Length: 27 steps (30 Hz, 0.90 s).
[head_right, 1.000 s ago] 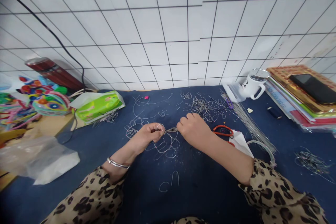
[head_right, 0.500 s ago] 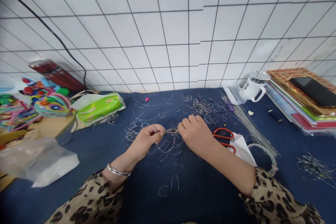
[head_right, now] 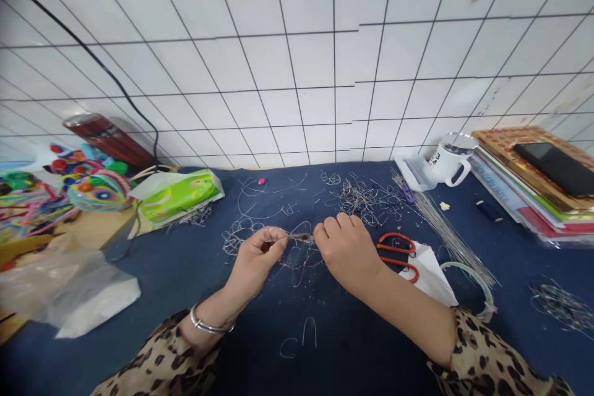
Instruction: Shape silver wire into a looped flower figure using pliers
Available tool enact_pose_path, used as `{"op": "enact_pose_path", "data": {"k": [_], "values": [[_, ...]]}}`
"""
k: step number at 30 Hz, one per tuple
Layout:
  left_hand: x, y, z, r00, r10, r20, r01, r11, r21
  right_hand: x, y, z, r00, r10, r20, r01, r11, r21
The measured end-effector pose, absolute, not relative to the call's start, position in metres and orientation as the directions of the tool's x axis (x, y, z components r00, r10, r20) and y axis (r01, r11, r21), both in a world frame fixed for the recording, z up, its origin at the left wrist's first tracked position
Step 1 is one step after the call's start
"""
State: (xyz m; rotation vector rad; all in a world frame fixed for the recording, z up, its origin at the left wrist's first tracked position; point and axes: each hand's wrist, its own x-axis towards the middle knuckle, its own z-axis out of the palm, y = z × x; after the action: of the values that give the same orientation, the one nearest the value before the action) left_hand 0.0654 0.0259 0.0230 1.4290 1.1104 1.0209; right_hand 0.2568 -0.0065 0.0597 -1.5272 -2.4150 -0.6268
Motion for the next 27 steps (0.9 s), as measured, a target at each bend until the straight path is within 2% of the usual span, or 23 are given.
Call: {"op": "enact_pose_path", "data": {"k": [9,18,23,27], "values": [[0.07,0.016,0.023,0.101,0.984,0.149,0.188,-0.166,0.968,0.255,-0.007,0.06,-0.426,0.802,0.417,0.904,0.376,0.202],[0.07,0.015,0.024,0.137,0.986,0.096,0.181,-0.12,0.976,0.259,-0.003,0.053,-0.377,0.865,0.332,0.914,0.406,-0.022],[0.07,0.016,0.022,0.128,0.99,0.063,0.126,-0.079,0.989,0.259,-0.002,0.056,-0.384,0.852,0.355,0.911,0.412,-0.005],[0.07,0.016,0.02,0.109,0.991,0.07,0.098,-0.081,0.992,0.257,-0.003,0.058,-0.402,0.827,0.393,0.91,0.407,0.074]]}}
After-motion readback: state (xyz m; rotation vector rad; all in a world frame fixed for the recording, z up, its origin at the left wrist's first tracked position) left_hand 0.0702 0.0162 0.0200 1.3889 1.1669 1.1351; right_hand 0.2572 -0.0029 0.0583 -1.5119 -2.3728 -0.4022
